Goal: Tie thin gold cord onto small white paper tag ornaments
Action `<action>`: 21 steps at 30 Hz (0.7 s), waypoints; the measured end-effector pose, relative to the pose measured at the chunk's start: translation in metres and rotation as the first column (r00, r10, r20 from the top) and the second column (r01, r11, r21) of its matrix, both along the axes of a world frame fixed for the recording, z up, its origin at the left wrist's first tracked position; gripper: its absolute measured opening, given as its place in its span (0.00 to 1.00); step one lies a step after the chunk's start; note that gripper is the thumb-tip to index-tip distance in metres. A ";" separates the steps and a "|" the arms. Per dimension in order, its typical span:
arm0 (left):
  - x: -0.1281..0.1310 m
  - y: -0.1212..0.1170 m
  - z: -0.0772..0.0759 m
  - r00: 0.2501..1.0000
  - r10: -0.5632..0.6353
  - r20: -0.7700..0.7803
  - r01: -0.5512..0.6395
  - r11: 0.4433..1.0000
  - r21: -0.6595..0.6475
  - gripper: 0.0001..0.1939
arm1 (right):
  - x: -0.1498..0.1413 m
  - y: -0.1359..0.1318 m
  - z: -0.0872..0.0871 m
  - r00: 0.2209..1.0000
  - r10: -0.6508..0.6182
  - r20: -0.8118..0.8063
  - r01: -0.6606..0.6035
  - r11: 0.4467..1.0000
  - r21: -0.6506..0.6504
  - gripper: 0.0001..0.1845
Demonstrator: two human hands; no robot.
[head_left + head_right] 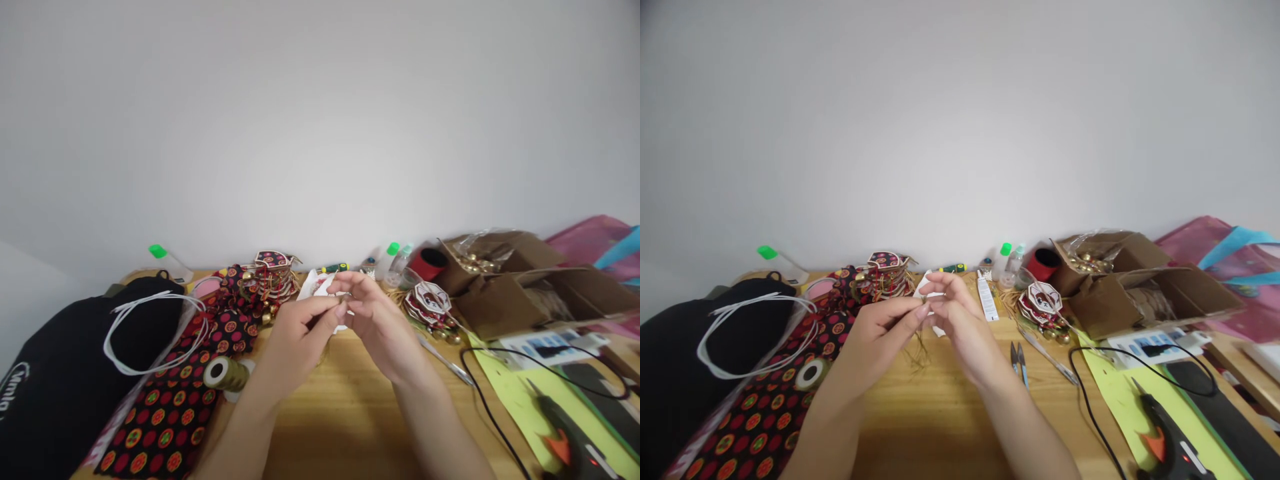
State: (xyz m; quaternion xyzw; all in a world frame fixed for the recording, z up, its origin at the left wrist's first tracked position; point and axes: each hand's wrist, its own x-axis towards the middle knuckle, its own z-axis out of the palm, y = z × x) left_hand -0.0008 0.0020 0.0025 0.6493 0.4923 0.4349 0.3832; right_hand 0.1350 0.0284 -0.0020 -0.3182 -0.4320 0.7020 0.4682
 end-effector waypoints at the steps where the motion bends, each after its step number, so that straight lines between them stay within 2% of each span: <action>1: 0.000 0.000 0.000 1.000 -0.006 -0.006 0.006 1.000 -0.002 0.18 | 0.000 0.000 0.000 1.000 -0.008 -0.004 0.008 1.000 -0.003 0.16; 8: -0.001 0.002 0.000 1.000 0.004 0.003 -0.004 1.000 -0.002 0.18 | -0.001 0.001 -0.001 0.996 -0.052 -0.077 0.046 0.996 -0.071 0.14; 12: -0.002 0.003 -0.001 0.999 -0.011 0.033 0.012 1.000 -0.017 0.19 | 0.000 0.002 0.000 0.996 0.010 -0.088 -0.016 0.997 -0.078 0.11; 16: -0.002 0.003 -0.001 0.998 -0.019 0.054 0.019 1.000 0.000 0.18 | 0.000 0.001 0.000 0.996 0.081 -0.027 -0.082 0.995 -0.053 0.11; 21: -0.001 0.002 -0.002 0.999 0.025 -0.040 -0.022 0.996 0.084 0.15 | 0.000 -0.002 0.000 0.995 0.007 0.095 -0.012 0.999 0.051 0.12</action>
